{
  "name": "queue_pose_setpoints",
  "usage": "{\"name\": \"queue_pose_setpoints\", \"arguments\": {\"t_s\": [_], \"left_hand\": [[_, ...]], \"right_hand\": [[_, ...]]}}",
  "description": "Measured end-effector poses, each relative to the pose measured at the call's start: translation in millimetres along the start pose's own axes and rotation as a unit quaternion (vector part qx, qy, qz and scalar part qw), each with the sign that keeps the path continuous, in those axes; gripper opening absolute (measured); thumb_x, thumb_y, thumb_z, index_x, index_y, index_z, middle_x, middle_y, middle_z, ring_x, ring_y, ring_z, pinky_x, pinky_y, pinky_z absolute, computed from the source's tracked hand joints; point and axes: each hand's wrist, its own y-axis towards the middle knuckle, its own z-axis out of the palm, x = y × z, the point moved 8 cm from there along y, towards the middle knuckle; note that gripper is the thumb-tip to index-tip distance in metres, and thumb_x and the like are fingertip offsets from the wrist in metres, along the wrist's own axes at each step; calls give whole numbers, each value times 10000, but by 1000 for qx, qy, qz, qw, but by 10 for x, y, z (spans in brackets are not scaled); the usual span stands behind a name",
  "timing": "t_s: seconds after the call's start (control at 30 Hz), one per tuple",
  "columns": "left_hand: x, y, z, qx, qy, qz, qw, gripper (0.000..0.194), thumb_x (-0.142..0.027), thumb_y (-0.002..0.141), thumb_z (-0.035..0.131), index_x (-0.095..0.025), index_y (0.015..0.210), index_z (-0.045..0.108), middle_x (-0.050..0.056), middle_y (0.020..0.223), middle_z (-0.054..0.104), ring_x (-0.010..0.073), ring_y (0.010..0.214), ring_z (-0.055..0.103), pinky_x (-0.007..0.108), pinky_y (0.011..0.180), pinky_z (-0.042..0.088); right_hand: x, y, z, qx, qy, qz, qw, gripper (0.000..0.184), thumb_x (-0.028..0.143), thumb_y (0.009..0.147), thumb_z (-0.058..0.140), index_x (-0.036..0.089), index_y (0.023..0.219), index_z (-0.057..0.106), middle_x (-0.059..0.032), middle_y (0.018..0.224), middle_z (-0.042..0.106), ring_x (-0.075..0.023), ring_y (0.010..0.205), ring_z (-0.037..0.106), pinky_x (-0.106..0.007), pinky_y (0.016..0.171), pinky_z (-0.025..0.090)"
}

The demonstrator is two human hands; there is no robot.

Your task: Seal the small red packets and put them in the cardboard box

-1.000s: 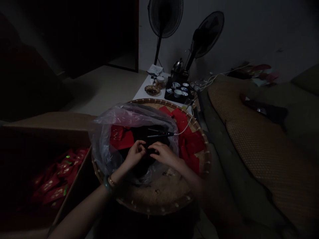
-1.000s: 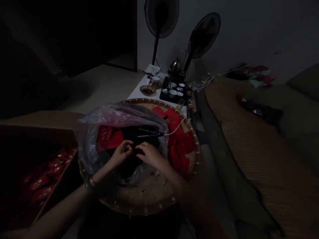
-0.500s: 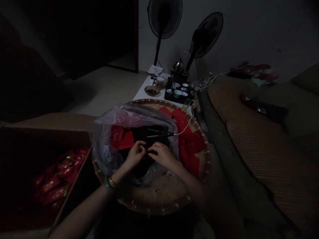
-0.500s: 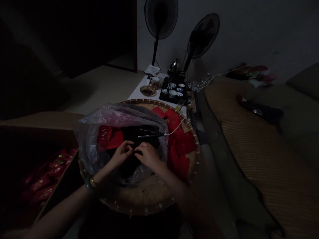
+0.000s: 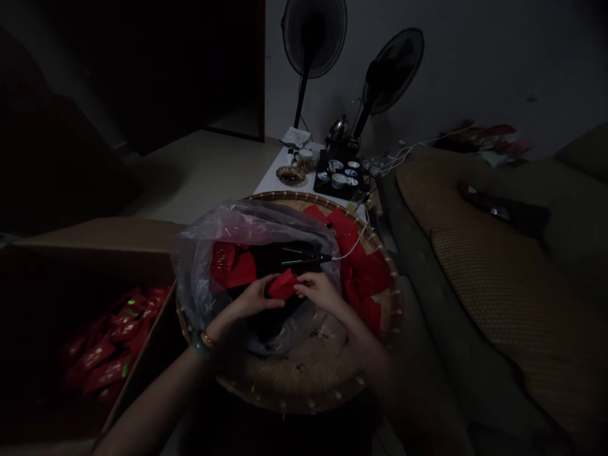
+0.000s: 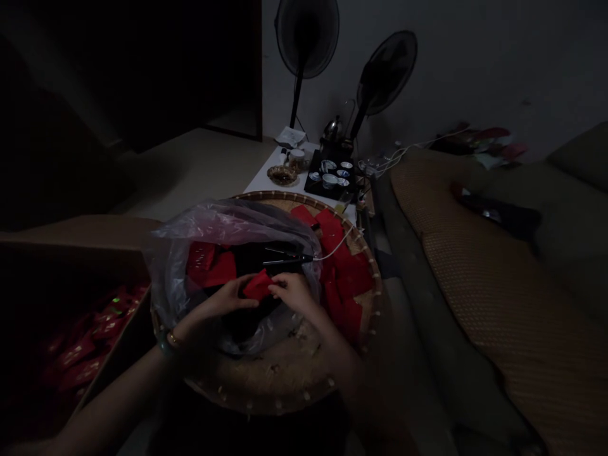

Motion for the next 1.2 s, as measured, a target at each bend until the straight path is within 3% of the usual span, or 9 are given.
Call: {"name": "queue_pose_setpoints", "arguments": {"t_s": [0.07,0.17,0.3,0.47,0.7,0.87,1.0,1.1,1.2], "left_hand": [[102,-12,94,60,-11,-48,997,398,-284,544,762,-133,887,629,4,733,662,146,646,588,251,622,448],[172,-29,127,60,-6,-76,995,254,-297,571,743,-125,714,624,-27,548,609,108,491,528,217,516,395],[129,-80,220,92,-7,-82,992,209,-279,589,734,-132,645,596,-30,508,594,92,452,505,198,484,378],[80,-142,270,134,-28,-90,986,245,-304,589,740,-137,653,572,-33,505,578,93,440,496,202,466,382],[71,-90,245,103,-33,-49,993,340,-309,590,749,-113,832,612,-25,667,605,95,577,508,219,589,421],[92,-83,275,92,-52,-67,992,323,-319,575,761,-103,759,605,-40,616,571,76,550,473,203,564,394],[118,-80,309,86,-73,-70,991,345,-326,555,775,-110,765,608,-40,632,570,75,561,474,199,558,392],[176,-80,330,93,-83,-84,989,357,-339,540,782,-104,744,610,-50,592,544,70,535,454,196,542,379],[194,-79,309,95,-80,-86,989,367,-340,548,779,-102,780,623,-44,606,554,71,537,451,197,544,380]], "right_hand": [[-34,8,-40,8,42,15,999,233,338,752,587,145,860,662,-10,687,654,-125,553,603,-237,527,478],[74,5,-139,-30,9,-25,999,265,383,737,599,153,853,659,-20,759,661,-138,653,595,-245,586,466],[275,-11,-156,-85,-94,-73,989,214,371,746,612,168,685,643,-4,692,613,-123,646,527,-228,611,408],[287,15,-131,-108,-68,-62,990,250,348,772,585,169,600,619,15,609,561,-109,586,496,-211,563,361],[170,52,-21,-61,-52,-60,995,212,328,771,598,153,663,647,8,632,594,-113,605,511,-212,566,366],[207,37,138,34,-97,-66,993,153,299,712,693,148,724,673,-4,725,604,-117,656,533,-211,583,375],[244,38,168,55,-131,-73,987,110,258,741,679,149,729,688,1,703,583,-101,637,510,-207,581,358],[263,28,153,71,-141,-81,984,179,310,757,661,140,703,677,0,691,583,-104,634,507,-209,574,353],[169,12,124,123,-101,-18,987,399,462,847,494,131,704,665,1,599,578,-106,539,511,-217,515,367]]}}
